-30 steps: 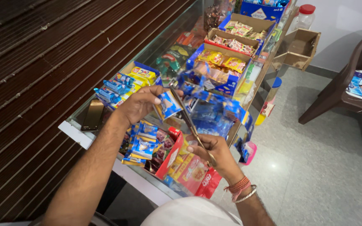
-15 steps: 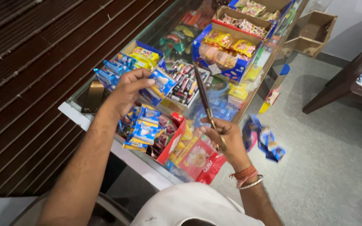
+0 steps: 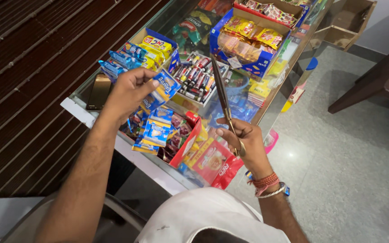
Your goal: The person uses shears to cut open multiple blue and yellow snack packets on a glass display counter. The cut packets are placed into a red tray on the counter.
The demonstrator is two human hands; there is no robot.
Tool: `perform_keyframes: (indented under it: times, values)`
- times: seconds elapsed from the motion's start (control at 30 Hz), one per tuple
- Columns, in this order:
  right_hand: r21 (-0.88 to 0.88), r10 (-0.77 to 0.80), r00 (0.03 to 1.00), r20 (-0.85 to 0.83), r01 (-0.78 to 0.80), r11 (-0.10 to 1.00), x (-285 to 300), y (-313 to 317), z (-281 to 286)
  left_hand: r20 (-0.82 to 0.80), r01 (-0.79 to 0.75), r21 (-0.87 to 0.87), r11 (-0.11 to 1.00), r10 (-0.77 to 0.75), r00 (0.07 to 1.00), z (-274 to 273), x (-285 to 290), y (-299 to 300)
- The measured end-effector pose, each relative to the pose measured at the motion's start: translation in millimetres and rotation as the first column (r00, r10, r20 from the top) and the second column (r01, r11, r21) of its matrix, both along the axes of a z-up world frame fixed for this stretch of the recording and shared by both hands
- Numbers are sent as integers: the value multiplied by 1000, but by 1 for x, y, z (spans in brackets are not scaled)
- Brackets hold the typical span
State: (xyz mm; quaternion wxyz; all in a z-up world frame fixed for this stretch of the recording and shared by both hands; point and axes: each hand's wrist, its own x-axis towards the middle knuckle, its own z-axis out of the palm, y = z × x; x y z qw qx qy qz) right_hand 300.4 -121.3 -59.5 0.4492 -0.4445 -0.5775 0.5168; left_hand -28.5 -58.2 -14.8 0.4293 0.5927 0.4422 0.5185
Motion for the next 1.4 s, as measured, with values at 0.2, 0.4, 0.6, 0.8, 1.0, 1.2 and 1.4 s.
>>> perform_keyframes:
  times: [0.2,0.4,0.6,0.8,1.0,1.2,1.4]
  values:
    - [0,13,1000,-20,-13,1000,-1,1,1,-270,-6,-54,999,-9,963,15,-4,-19]
    - [13,25,1000,-3,-25,1000,-2,1,1,-413,-10,-35,999,-5,911,9,16,-44]
    - [11,26,999,18,-26,1000,-1,0,3,-537,-4,-129,992,-66,841,6,27,-53]
    - [-11,39,999,-2,-39,999,-3,-1,7,-571,-160,4,987,133,810,20,16,-60]
    - [-14,38,999,11,-37,999,-4,-3,13,-698,-125,187,974,221,681,22,14,-69]
    - [5,54,999,2,-54,999,-1,-4,13,-819,-58,144,988,152,553,11,44,-94]
    - [13,79,997,-16,-78,997,-1,-6,13,-851,-95,-28,995,27,525,10,62,-99]
